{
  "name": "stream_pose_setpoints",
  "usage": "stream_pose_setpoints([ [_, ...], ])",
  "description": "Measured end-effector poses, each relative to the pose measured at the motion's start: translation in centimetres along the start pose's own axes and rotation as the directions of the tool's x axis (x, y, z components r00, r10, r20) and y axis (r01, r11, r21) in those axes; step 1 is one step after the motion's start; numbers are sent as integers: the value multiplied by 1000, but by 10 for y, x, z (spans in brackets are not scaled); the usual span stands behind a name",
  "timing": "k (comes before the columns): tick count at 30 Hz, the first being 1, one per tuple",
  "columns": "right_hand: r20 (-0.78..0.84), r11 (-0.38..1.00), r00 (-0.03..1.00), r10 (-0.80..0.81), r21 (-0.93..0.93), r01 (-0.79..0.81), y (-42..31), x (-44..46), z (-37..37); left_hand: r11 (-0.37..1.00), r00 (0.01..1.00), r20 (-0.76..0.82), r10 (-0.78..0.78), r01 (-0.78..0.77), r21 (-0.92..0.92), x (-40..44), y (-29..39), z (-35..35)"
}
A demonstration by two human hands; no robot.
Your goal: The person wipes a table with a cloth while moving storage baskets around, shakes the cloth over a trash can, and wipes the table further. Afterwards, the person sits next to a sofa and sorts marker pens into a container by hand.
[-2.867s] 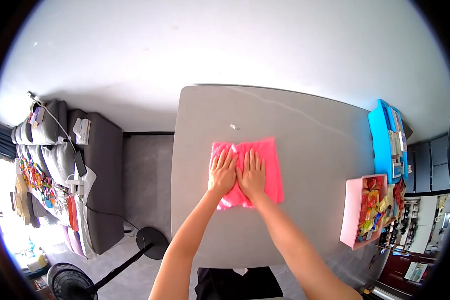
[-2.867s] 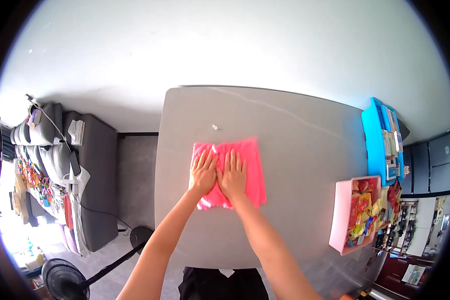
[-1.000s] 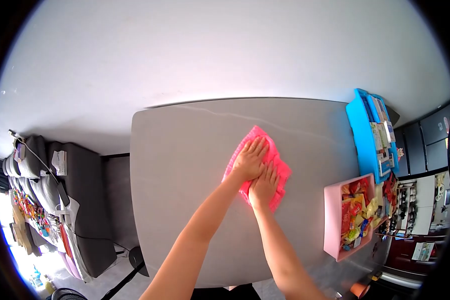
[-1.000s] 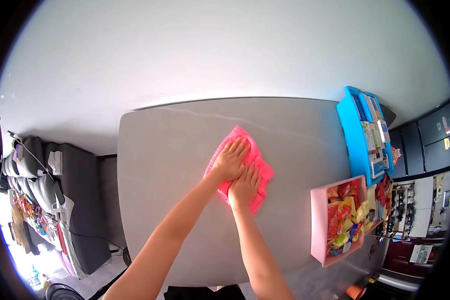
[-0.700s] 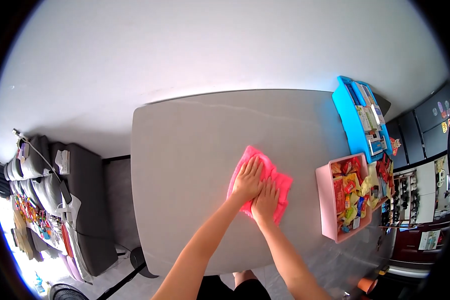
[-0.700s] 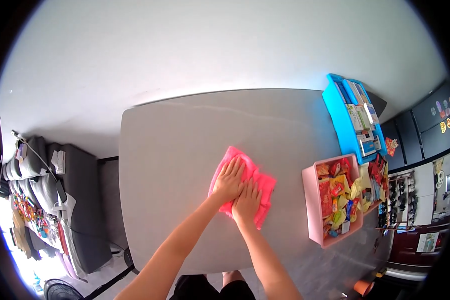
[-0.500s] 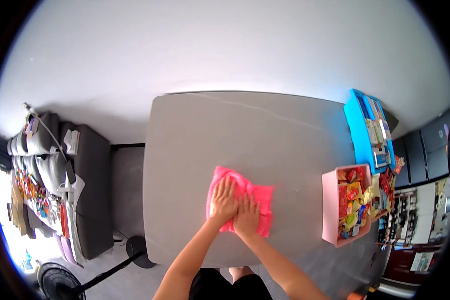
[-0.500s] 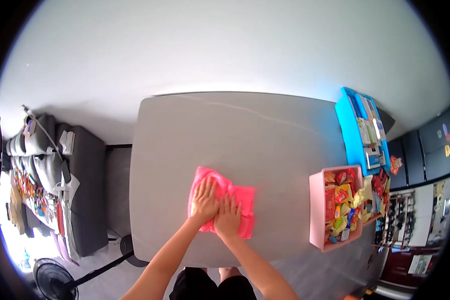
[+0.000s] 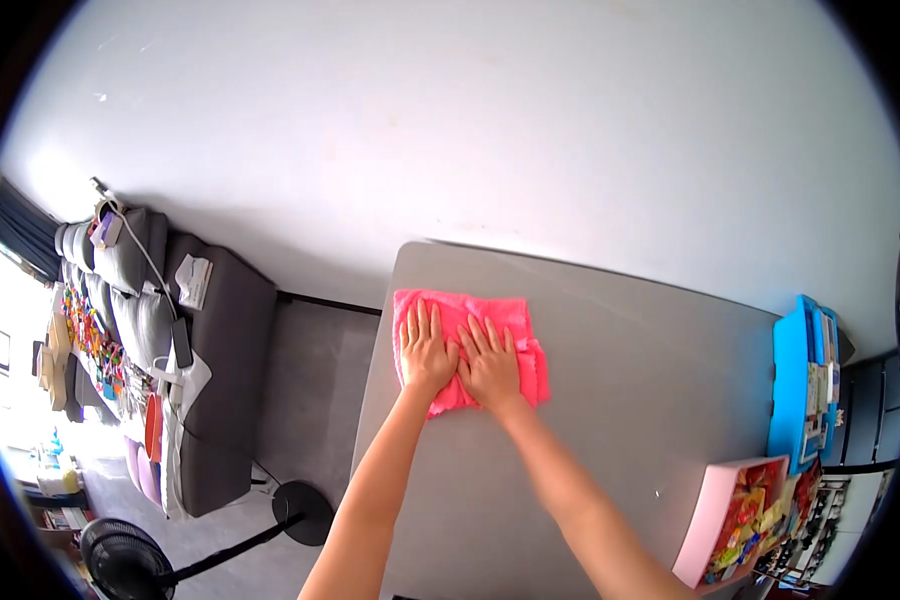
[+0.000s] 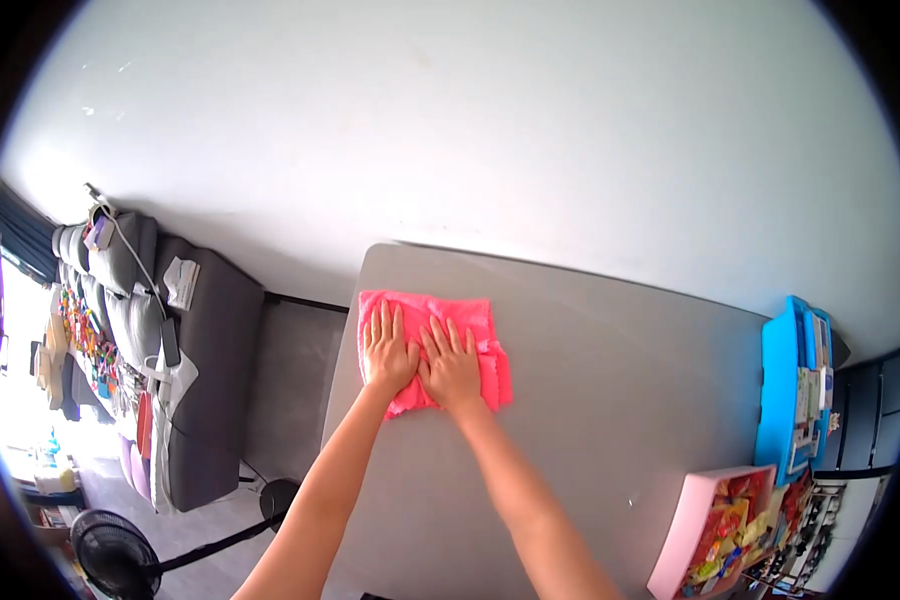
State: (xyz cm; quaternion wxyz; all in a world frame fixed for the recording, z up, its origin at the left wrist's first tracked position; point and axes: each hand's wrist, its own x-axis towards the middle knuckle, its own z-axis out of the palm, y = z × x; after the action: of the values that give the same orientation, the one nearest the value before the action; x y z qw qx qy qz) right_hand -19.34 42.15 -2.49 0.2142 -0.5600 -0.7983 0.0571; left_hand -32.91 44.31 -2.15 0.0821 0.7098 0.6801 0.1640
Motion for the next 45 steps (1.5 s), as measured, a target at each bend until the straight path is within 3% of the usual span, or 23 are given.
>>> stream_pose_setpoints([
  [8,-12,998,999,-42,38,42,33,126,33,995,999,-43,20,-16,98,123,-37,16],
  [14,2,988,989,-149,32,149,60,125,33,990,992,-105,-76,88,110,115,-13,26],
  [24,134,989,980,-149,17,149,203,45,-60,997,998,-8,-65,65,42,82,165,77],
  [28,125,997,989,-75,34,71,282,-3,-105,1000,999,33,-22,21,19,70,262,112],
  [31,83,997,997,6,-75,1,332,-44,-139,999,995,104,11,-15,30,59,331,134],
  [36,-111,936,955,277,-193,-294,391,-110,-172,991,978,159,134,-131,-27,42,435,168],
  [40,-207,760,817,539,-299,-577,378,-153,-169,928,920,131,370,-360,-92,22,451,175],
  [43,-196,712,774,602,-306,-631,347,-174,-170,862,859,111,500,-483,-151,2,435,166],
  [45,-140,720,776,615,-302,-625,324,-188,-169,860,846,161,509,-491,-142,-18,420,155],
])
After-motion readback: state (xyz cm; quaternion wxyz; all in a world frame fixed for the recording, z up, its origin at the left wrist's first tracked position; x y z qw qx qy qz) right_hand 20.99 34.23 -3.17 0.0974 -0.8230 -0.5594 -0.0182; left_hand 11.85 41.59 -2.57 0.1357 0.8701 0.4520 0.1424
